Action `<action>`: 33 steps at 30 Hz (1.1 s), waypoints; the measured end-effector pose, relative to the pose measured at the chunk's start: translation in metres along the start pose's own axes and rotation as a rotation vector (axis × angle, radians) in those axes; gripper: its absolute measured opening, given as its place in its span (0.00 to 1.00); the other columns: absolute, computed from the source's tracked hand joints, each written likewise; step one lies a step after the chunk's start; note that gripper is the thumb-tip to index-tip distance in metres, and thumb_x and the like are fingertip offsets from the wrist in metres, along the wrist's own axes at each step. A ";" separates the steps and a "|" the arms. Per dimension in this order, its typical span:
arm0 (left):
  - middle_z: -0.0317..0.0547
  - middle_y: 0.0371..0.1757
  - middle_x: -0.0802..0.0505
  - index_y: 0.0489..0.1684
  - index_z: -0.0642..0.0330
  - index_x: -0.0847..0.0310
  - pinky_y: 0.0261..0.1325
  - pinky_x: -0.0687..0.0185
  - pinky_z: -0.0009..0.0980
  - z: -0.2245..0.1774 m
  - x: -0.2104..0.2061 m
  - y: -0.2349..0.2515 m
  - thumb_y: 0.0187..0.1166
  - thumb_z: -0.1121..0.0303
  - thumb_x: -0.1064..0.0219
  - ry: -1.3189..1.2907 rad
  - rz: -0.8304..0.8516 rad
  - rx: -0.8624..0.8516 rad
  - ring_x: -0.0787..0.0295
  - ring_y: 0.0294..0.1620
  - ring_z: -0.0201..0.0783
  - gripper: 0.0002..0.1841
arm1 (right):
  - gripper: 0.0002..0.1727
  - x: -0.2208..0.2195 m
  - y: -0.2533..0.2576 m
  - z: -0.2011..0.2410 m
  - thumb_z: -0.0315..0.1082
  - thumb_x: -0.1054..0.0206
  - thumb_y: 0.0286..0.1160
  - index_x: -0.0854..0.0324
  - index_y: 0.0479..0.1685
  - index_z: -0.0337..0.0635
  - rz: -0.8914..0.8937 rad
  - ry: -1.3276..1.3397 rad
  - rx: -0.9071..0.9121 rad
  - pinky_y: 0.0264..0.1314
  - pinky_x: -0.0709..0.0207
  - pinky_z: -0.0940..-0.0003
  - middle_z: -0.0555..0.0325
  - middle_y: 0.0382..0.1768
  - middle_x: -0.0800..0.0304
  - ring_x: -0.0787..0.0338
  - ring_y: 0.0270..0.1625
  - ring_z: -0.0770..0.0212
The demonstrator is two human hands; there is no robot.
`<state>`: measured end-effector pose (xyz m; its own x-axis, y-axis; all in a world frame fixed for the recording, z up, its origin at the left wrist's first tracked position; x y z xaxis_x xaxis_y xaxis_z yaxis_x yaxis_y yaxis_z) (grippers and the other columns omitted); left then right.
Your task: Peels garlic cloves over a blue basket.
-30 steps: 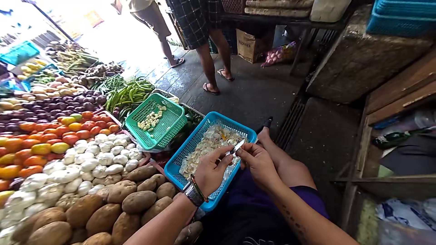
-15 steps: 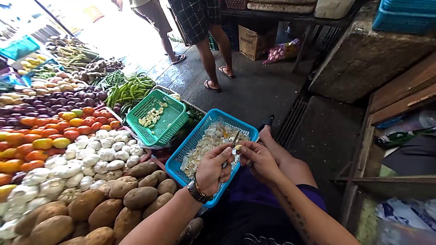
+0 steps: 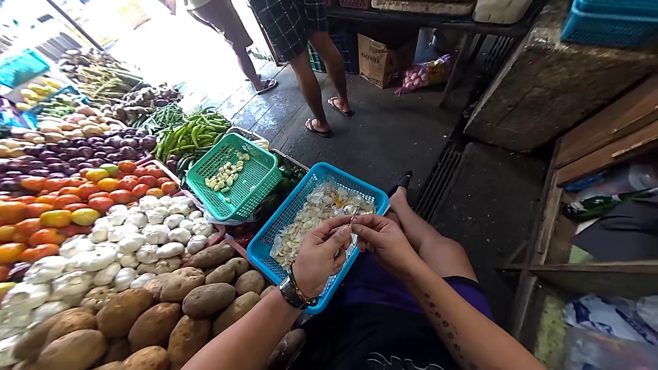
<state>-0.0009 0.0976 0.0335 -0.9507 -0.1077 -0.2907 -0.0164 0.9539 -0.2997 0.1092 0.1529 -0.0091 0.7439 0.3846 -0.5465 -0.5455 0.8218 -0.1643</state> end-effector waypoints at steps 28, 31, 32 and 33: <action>0.36 0.43 0.05 0.77 0.55 0.20 0.39 0.15 0.22 -0.006 0.014 0.005 0.88 0.63 0.38 0.727 -0.109 -0.287 0.11 0.34 0.24 0.21 | 0.02 -0.003 -0.001 -0.023 0.23 0.40 0.85 0.23 0.46 0.34 -0.193 0.473 -0.172 0.41 0.13 0.69 0.50 0.33 0.12 0.11 0.32 0.62; 0.36 0.44 0.05 0.76 0.54 0.19 0.40 0.15 0.22 -0.004 0.014 0.005 0.88 0.63 0.39 0.738 -0.112 -0.275 0.11 0.35 0.23 0.20 | 0.01 -0.001 -0.002 -0.023 0.21 0.38 0.83 0.22 0.45 0.33 -0.232 0.433 -0.124 0.40 0.13 0.70 0.49 0.33 0.11 0.11 0.32 0.63; 0.36 0.44 0.05 0.76 0.54 0.19 0.40 0.15 0.22 -0.004 0.014 0.005 0.89 0.63 0.40 0.737 -0.107 -0.268 0.11 0.36 0.23 0.20 | 0.02 0.000 -0.002 -0.021 0.20 0.37 0.82 0.21 0.43 0.32 -0.240 0.412 -0.099 0.40 0.13 0.69 0.49 0.33 0.11 0.11 0.32 0.63; 0.36 0.44 0.05 0.76 0.54 0.19 0.40 0.15 0.22 -0.004 0.014 0.005 0.89 0.63 0.40 0.732 -0.104 -0.269 0.11 0.36 0.23 0.20 | 0.02 0.000 -0.002 -0.019 0.20 0.37 0.81 0.20 0.41 0.32 -0.242 0.397 -0.077 0.41 0.12 0.68 0.49 0.33 0.10 0.10 0.32 0.62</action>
<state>-0.0156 0.1023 0.0319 -0.9007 -0.0768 0.4276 -0.1017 0.9942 -0.0356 0.1027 0.1434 -0.0244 0.6559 -0.0170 -0.7547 -0.4132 0.8286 -0.3777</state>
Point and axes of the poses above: each hand's wrist, its own y-axis towards the middle knuckle, its own x-axis out of the back of the hand, z = x × y, the point moved 9 cm from there along y, towards the middle knuckle
